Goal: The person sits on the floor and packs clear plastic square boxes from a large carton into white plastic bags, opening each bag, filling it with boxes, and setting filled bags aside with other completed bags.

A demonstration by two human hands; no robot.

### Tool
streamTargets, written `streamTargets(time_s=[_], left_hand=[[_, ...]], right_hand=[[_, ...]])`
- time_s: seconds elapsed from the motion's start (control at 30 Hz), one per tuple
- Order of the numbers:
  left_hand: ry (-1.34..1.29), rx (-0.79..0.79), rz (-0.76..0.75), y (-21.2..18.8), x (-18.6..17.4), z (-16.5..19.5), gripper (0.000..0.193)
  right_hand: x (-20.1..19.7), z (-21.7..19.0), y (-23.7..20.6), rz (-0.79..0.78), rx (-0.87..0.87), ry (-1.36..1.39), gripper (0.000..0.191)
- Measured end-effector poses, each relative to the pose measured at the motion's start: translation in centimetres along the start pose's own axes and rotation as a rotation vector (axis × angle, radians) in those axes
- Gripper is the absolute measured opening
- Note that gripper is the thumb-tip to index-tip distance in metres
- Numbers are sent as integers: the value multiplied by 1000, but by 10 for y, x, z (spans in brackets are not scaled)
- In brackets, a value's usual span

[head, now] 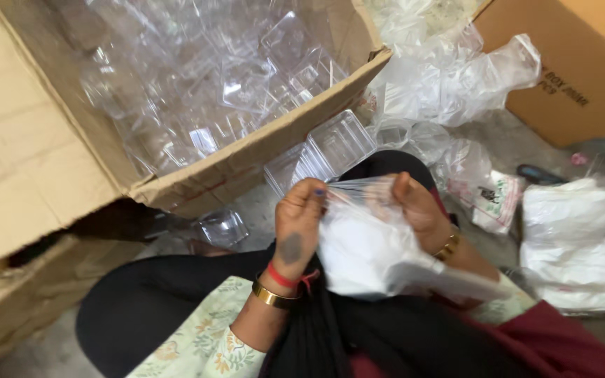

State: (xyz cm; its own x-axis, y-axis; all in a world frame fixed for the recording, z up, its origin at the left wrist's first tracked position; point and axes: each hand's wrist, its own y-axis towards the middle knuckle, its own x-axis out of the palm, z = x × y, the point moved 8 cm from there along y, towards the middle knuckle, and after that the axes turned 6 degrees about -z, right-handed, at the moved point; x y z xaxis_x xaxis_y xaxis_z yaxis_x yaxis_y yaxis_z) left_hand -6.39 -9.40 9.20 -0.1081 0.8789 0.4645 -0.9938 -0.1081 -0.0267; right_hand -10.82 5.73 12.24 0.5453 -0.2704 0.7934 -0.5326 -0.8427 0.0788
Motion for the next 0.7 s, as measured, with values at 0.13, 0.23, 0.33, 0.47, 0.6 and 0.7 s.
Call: streamTargets(time_s=[0.13, 0.23, 0.33, 0.47, 0.6, 0.7], left_hand=[[-868, -47, -114, 1, 6, -9, 27], [-1060, -126, -185, -2, 20, -10, 20], [-878, -188, 51, -2, 9, -28, 8], [-477, 123, 81, 21, -12, -29, 13], [-385, 130, 319, 59, -37, -61, 15], [-209, -6, 586, 71, -46, -71, 13]], right_hand=[[-50, 17, -37, 316, 306, 10, 28], [-80, 10, -54, 460, 431, -290, 15], [-79, -10, -43, 274, 352, -467, 15], [-87, -65, -3, 369, 133, -1128, 14], [-65, -100, 54, 525, -95, -1847, 20], [-56, -98, 88, 497, -56, -1892, 29]])
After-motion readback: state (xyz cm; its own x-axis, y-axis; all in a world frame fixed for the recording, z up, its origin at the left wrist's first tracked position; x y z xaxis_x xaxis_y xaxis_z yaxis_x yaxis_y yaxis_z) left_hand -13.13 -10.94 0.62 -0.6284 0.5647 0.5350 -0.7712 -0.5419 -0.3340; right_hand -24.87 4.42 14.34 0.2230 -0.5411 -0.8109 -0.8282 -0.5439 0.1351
